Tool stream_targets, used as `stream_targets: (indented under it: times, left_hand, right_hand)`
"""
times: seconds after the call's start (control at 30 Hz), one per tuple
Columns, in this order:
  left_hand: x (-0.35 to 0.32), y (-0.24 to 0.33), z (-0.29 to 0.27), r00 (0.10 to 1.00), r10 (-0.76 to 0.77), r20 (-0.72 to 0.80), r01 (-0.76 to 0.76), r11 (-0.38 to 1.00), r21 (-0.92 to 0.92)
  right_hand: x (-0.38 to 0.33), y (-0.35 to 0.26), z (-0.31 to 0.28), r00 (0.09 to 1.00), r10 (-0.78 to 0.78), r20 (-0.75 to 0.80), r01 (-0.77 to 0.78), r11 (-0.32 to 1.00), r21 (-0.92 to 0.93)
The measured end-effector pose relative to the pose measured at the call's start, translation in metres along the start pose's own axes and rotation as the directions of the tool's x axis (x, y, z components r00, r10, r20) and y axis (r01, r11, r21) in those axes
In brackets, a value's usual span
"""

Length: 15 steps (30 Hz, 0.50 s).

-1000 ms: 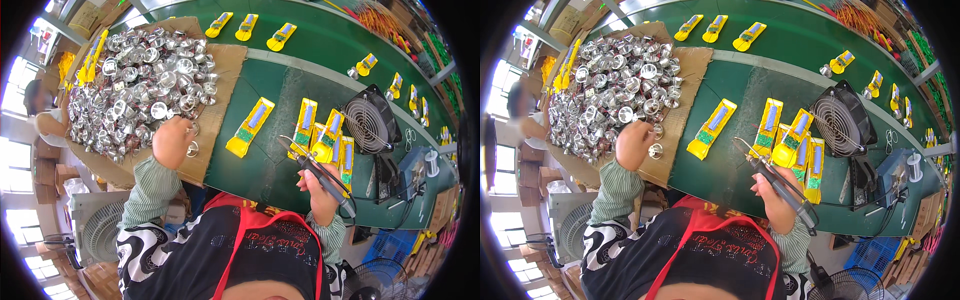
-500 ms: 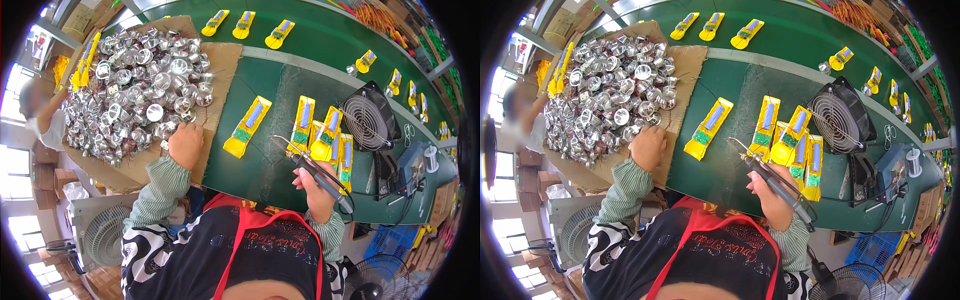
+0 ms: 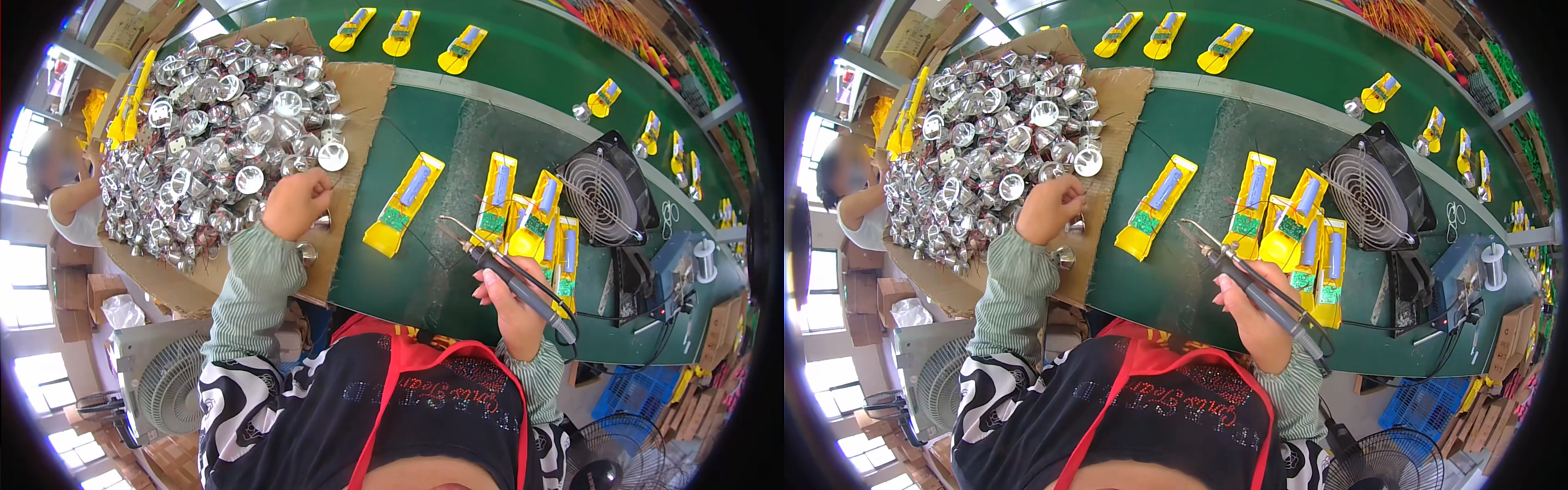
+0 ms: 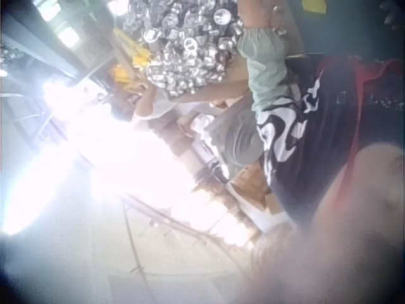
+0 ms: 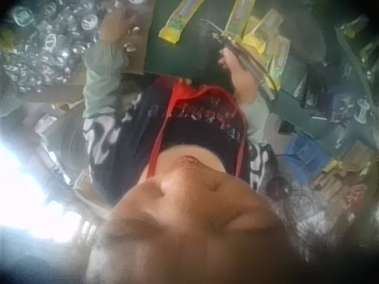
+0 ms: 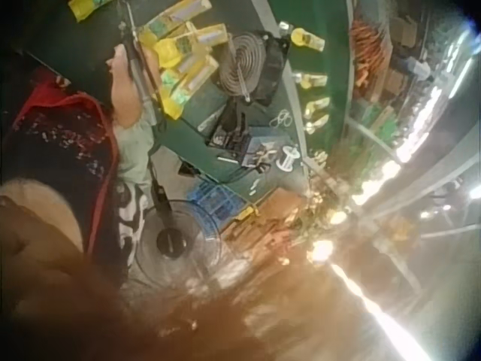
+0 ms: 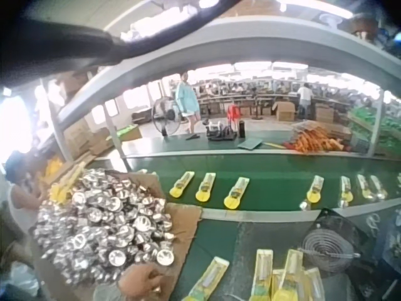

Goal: The person solders wires onto small yellow electronic circuit boards using a soldering iron, working on an assembly line.

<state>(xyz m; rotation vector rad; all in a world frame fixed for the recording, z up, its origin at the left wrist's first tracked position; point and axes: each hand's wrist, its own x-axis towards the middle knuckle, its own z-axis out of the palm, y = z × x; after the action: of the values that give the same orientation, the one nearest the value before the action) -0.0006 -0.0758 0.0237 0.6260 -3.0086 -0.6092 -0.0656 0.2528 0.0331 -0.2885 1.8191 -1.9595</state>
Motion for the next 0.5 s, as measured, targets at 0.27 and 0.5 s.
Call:
stream_targets:
  times: [0.27,0.5]
  left_hand:
    - [-0.009,0.023,-0.018,0.988,-0.092,-0.121,0.039,0.922,-0.385]
    - [-0.035,0.044,0.009,0.993,-0.009,-0.116,-0.032,0.935,-0.353]
  right_hand:
    - [0.009,-0.002,0.007,0.997,-0.047,0.068,0.049,0.998,-0.040]
    - [0.012,0.003,0.016,0.995,0.008,0.101,-0.008,1.000,-0.007]
